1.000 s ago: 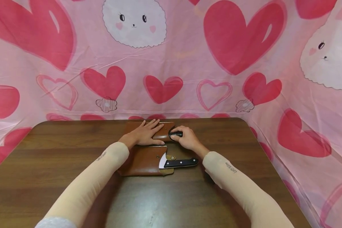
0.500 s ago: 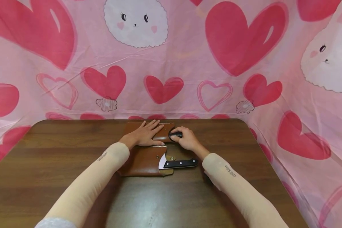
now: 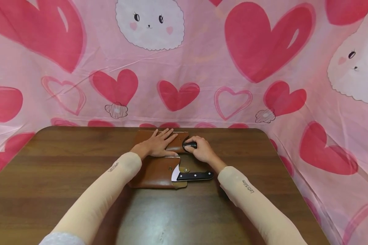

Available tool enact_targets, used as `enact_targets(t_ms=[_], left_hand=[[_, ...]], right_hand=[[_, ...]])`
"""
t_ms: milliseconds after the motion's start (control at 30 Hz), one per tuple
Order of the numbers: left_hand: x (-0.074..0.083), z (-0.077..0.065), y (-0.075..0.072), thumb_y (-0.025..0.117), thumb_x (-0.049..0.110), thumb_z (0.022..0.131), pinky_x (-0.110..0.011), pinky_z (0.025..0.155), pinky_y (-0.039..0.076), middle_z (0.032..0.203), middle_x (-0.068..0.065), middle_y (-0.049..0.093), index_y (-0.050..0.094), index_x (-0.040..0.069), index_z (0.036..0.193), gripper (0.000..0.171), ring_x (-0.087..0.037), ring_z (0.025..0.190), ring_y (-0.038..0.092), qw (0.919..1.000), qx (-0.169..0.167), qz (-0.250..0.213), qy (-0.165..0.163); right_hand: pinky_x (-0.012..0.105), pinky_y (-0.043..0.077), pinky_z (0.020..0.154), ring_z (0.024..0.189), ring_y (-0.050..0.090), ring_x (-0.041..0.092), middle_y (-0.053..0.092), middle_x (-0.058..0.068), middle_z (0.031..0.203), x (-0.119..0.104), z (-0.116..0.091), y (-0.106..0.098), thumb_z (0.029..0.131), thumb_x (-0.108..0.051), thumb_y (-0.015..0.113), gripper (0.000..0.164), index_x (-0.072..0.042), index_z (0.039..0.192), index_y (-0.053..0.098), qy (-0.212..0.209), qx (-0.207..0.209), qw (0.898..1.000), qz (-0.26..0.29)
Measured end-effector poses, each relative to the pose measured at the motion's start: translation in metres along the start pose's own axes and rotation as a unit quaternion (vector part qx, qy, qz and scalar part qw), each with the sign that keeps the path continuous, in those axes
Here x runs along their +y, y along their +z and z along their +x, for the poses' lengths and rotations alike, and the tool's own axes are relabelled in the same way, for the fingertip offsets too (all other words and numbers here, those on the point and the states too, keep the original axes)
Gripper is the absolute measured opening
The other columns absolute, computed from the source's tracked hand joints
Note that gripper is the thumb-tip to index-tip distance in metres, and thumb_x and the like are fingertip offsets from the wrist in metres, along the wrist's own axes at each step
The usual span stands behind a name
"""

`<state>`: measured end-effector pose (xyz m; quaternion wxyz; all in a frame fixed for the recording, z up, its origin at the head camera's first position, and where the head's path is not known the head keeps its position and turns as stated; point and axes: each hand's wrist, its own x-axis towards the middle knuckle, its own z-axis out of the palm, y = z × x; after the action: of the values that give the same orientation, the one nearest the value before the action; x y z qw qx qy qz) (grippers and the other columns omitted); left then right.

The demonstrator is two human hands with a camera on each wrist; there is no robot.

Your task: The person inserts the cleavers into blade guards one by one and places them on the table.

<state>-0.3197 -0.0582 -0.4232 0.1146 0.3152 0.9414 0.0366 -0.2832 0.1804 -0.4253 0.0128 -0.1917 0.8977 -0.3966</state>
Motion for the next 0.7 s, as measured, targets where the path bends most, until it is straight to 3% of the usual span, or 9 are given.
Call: enact_targets(t_ms=[467,567,700], left_hand=[[0.0,-0.002,-0.001,0.04,0.08,0.091,-0.056,0.12,-0.002,0.17,-0.008,0.002,0.012,0.023,0.165,0.097,-0.026,0.155,-0.002,1.0,0.003,-0.007,-0.002],[-0.001,-0.007,-0.005,0.037,0.08,0.092,-0.055,0.121,-0.001,0.17,-0.008,0.001,0.014,0.024,0.165,0.095,-0.026,0.155,-0.003,0.9997,-0.006,-0.024,-0.006],[-0.006,-0.013,-0.011,0.033,0.078,0.095,-0.055,0.121,0.001,0.17,-0.009,0.004,0.019,0.024,0.164,0.089,-0.028,0.155,-0.003,0.9982,0.008,-0.058,-0.016]], right_hand=[[0.047,0.048,0.091,0.104,0.061,0.031,0.066,0.018,0.121,0.0,0.002,-0.008,0.096,-0.019,0.07,0.029,-0.003,0.121,0.069,-0.01,-0.027,0.999,-0.023],[0.045,0.049,0.088,0.1,0.062,0.028,0.067,0.016,0.12,0.0,0.004,-0.01,0.096,-0.023,0.071,0.032,-0.004,0.122,0.07,-0.008,-0.047,0.999,-0.018],[0.047,0.05,0.091,0.103,0.063,0.028,0.067,0.014,0.121,-0.002,0.006,-0.016,0.097,-0.027,0.069,0.036,-0.004,0.125,0.068,-0.017,-0.065,0.997,-0.026]])
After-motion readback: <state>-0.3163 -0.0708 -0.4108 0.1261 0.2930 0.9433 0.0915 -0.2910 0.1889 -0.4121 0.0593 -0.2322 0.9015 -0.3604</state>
